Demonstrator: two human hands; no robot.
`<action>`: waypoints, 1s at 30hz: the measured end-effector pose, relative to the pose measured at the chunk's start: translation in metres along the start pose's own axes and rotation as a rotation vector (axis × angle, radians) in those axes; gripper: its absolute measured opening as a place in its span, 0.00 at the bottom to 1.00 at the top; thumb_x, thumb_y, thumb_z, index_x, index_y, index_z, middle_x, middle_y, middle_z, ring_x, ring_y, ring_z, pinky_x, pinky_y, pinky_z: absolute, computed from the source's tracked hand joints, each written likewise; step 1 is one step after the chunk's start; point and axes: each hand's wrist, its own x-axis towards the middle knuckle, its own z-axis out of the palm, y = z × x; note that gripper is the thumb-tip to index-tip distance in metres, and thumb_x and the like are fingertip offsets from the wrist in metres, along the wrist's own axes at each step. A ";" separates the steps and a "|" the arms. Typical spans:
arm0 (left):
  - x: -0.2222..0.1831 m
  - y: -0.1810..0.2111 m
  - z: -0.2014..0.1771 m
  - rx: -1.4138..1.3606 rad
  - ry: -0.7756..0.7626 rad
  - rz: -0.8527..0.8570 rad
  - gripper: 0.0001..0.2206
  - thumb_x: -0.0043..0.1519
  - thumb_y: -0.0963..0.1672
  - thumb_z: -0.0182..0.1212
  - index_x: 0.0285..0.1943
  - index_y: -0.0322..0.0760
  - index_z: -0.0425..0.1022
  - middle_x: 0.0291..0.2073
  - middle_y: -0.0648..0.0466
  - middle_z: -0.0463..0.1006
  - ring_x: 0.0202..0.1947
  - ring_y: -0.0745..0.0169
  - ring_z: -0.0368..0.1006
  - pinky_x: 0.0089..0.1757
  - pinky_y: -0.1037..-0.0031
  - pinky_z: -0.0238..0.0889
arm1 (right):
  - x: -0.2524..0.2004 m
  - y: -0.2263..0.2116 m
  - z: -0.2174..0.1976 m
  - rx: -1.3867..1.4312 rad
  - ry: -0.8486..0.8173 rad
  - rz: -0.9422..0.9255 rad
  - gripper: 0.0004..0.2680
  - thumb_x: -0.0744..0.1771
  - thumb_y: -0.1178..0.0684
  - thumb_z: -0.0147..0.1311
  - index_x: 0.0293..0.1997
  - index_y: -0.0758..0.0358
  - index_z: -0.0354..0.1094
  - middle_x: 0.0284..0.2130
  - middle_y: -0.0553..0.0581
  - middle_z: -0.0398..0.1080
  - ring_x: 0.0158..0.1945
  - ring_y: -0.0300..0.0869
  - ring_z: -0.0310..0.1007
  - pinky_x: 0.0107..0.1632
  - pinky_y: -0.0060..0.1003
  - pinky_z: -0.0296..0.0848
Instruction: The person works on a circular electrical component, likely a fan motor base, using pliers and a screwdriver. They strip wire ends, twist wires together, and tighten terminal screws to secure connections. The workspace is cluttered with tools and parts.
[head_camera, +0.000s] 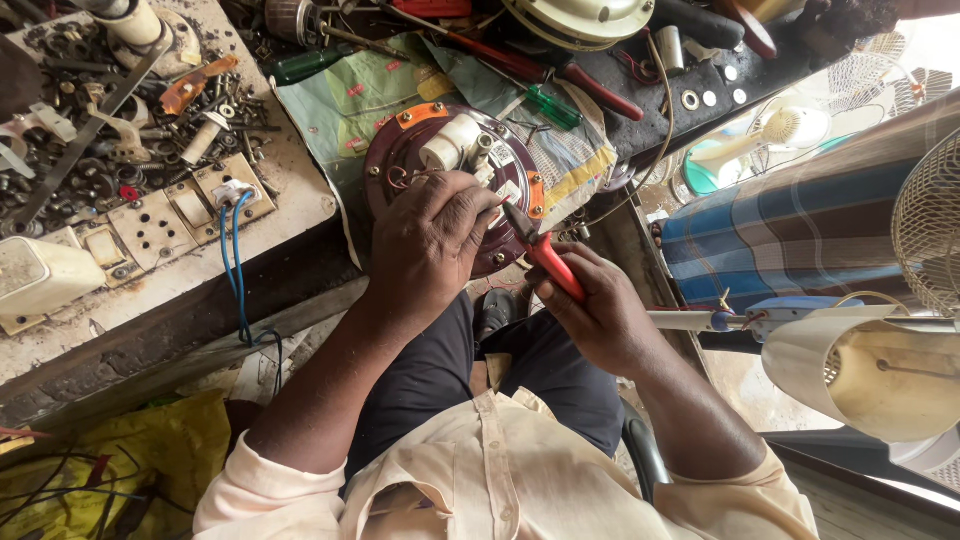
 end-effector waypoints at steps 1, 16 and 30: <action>0.000 0.000 0.000 0.004 -0.002 0.000 0.06 0.68 0.42 0.64 0.51 0.36 0.76 0.47 0.51 0.75 0.48 0.49 0.74 0.50 0.61 0.68 | 0.000 0.000 0.000 0.018 0.000 -0.007 0.07 0.69 0.54 0.53 0.47 0.68 0.71 0.46 0.62 0.70 0.47 0.53 0.73 0.50 0.42 0.71; -0.002 -0.002 0.001 -0.022 0.004 -0.019 0.06 0.70 0.42 0.62 0.52 0.34 0.75 0.48 0.49 0.75 0.48 0.47 0.75 0.50 0.60 0.68 | 0.005 0.014 0.008 -0.042 0.034 -0.090 0.07 0.67 0.58 0.57 0.48 0.67 0.68 0.41 0.62 0.67 0.41 0.56 0.68 0.44 0.43 0.69; 0.002 -0.011 -0.010 -0.105 0.049 -0.146 0.04 0.72 0.41 0.58 0.52 0.36 0.73 0.47 0.50 0.74 0.49 0.48 0.75 0.50 0.61 0.65 | 0.016 0.068 -0.016 -0.051 0.301 -0.098 0.09 0.65 0.62 0.60 0.47 0.68 0.66 0.50 0.63 0.65 0.50 0.49 0.73 0.50 0.36 0.75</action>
